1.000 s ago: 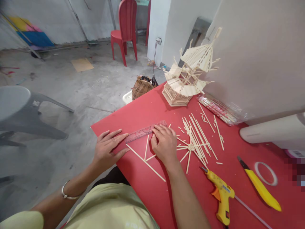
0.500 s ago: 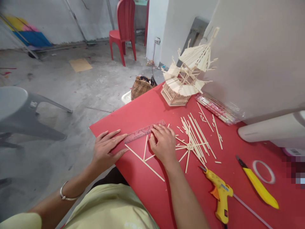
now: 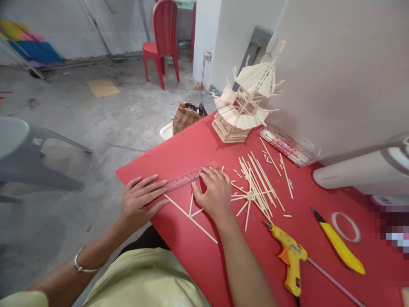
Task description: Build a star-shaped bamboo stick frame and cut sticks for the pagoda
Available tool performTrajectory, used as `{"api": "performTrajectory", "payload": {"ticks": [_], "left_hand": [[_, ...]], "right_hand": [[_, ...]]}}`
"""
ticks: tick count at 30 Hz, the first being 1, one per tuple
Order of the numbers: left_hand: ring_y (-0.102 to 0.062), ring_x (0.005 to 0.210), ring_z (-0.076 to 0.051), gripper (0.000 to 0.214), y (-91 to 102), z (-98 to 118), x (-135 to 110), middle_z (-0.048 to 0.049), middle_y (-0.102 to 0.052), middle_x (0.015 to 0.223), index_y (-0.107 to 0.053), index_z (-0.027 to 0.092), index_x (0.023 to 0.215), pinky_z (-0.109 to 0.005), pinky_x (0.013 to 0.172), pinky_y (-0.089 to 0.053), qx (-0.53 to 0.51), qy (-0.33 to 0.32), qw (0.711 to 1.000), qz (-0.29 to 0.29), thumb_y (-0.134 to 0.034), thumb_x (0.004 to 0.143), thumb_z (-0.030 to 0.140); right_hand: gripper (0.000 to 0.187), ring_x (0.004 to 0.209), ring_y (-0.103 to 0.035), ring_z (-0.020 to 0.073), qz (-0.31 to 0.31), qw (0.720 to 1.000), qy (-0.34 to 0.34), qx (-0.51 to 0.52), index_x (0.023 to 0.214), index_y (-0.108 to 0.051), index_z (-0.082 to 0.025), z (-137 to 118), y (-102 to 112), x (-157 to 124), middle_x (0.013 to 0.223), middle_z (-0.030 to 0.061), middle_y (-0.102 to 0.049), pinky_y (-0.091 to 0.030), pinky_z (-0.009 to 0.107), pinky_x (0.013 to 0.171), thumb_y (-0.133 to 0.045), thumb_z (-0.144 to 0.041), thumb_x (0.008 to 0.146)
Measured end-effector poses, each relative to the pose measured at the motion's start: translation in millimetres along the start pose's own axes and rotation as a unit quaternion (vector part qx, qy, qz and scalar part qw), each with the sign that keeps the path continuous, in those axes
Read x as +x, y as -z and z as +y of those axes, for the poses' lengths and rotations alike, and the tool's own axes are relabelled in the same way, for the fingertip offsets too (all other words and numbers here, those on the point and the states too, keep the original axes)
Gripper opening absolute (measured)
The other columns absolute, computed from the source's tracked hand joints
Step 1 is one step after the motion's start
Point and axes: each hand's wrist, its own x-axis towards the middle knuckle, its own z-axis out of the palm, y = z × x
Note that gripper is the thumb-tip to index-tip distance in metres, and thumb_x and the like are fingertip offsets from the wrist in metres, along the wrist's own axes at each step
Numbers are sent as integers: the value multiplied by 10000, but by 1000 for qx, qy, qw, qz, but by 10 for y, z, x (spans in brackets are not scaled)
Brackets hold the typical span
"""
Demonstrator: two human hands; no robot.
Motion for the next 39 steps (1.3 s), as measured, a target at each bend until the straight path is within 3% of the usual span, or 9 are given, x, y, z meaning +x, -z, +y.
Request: {"api": "performTrajectory", "payload": {"ticks": [8,12,14,18,27,39], "left_hand": [[-668,1196,-276,228,31,21,20,-31,-780,1147,-745,284,1091,-481,1105,-367,5,7,1000,-11,-745,872,349],[-608,1262,-317,140,104,267,69,-82,-739,1230,-729,240,1011,-528,1100,-371,2,-3,1000,14,-723,876,278],[-639,1168,-286,119,110,435,89,-83,-749,1151,-709,230,993,-489,1044,-425,-39,-38,998,17,-712,874,241],[-643,942,-212,80,26,637,106,-61,-736,982,-686,224,990,-389,868,-464,-120,-89,987,-55,-657,922,255],[-583,907,-187,357,-128,549,94,-72,-681,1013,-695,255,1150,-357,795,-427,-154,-87,977,-122,-448,959,82],[-571,870,-182,300,-132,590,89,-67,-678,915,-704,201,1022,-340,789,-451,-162,-66,979,-108,-438,978,70]], "right_hand": [[271,1210,-648,272,0,1000,3,0,1097,-730,-237,6,-1,0,1253,67,-735,-396,470,1099,-645,-410,908],[278,1210,-647,271,1,1000,6,3,1101,-728,-234,15,-6,0,1254,70,-734,-391,469,1099,-642,-420,912],[265,1208,-647,273,1,1000,4,3,1093,-729,-244,15,-6,2,1258,65,-733,-388,472,1096,-644,-417,911],[268,1214,-644,273,0,1000,0,4,1098,-726,-247,16,-6,8,1268,61,-729,-383,471,1093,-649,-416,905],[270,1228,-636,268,-8,1000,-5,15,1102,-730,-255,27,-3,14,1269,58,-728,-374,469,1106,-634,-426,917],[261,1220,-644,261,3,1000,0,11,1101,-726,-247,14,3,13,1267,51,-729,-382,456,1101,-648,-404,908]]}}
